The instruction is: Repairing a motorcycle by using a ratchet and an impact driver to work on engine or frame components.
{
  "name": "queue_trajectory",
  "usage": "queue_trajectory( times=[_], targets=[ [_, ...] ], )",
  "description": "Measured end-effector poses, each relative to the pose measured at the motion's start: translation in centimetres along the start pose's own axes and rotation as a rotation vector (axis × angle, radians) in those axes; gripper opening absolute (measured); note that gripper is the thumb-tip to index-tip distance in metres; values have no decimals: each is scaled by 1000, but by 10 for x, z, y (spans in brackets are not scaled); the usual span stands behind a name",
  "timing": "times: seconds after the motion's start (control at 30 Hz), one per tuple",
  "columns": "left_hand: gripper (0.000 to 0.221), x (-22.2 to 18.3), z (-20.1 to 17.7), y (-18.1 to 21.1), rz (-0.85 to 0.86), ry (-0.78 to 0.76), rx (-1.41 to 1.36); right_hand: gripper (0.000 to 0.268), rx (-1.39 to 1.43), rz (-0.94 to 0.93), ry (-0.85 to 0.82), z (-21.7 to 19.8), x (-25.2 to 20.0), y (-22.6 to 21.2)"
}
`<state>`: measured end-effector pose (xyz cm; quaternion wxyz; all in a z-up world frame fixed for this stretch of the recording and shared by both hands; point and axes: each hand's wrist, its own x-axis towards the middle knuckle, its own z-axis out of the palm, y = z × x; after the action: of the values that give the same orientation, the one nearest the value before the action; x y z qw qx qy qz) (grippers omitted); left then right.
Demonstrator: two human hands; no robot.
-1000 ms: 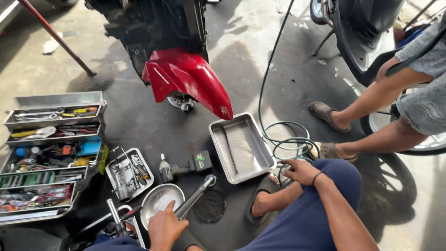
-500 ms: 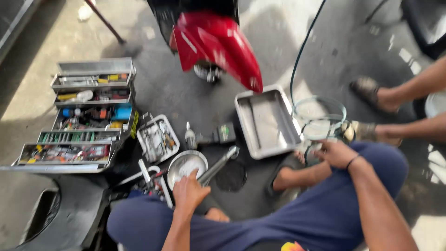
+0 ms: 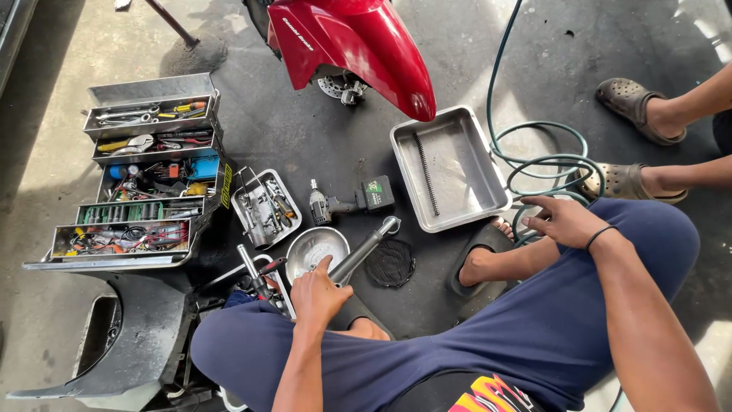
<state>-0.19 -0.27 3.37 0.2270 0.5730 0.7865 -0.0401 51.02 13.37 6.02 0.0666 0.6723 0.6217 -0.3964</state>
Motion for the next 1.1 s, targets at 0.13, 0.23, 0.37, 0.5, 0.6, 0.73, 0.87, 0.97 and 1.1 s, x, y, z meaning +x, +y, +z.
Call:
queue_trajectory(
  times=[0.13, 0.23, 0.37, 0.5, 0.6, 0.73, 0.87, 0.97, 1.1],
  targets=[
    [92, -3, 1, -1, -10, -7, -4, 63, -3, 4, -12, 2, -2, 1],
    [91, -4, -2, 2, -16, -6, -12, 63, -14, -5, -1, 3, 0, 5],
    [92, -4, -6, 4, -23, -14, -5, 64, -43, -10, 8, 3, 4, 8],
    [91, -3, -4, 1, -20, -3, -2, 63, -53, -24, 13, 4, 4, 7],
    [92, -5, -5, 2, -2, -3, -9, 62, -33, 4, 5, 0, -2, 1],
    [92, -6, -6, 1, -13, -3, -13, 63, -27, -3, 7, 4, 4, 7],
    [93, -6, -6, 2, -32, 0, -32, 63, -18, 10, -5, 1, 0, 2],
    [94, -7, -12, 5, -70, -47, -19, 62, -34, -8, 20, 7, 7, 11],
    [94, -8, -11, 5, -58, -23, -21, 62, -10, -12, 27, 10, 11, 17]
  ],
)
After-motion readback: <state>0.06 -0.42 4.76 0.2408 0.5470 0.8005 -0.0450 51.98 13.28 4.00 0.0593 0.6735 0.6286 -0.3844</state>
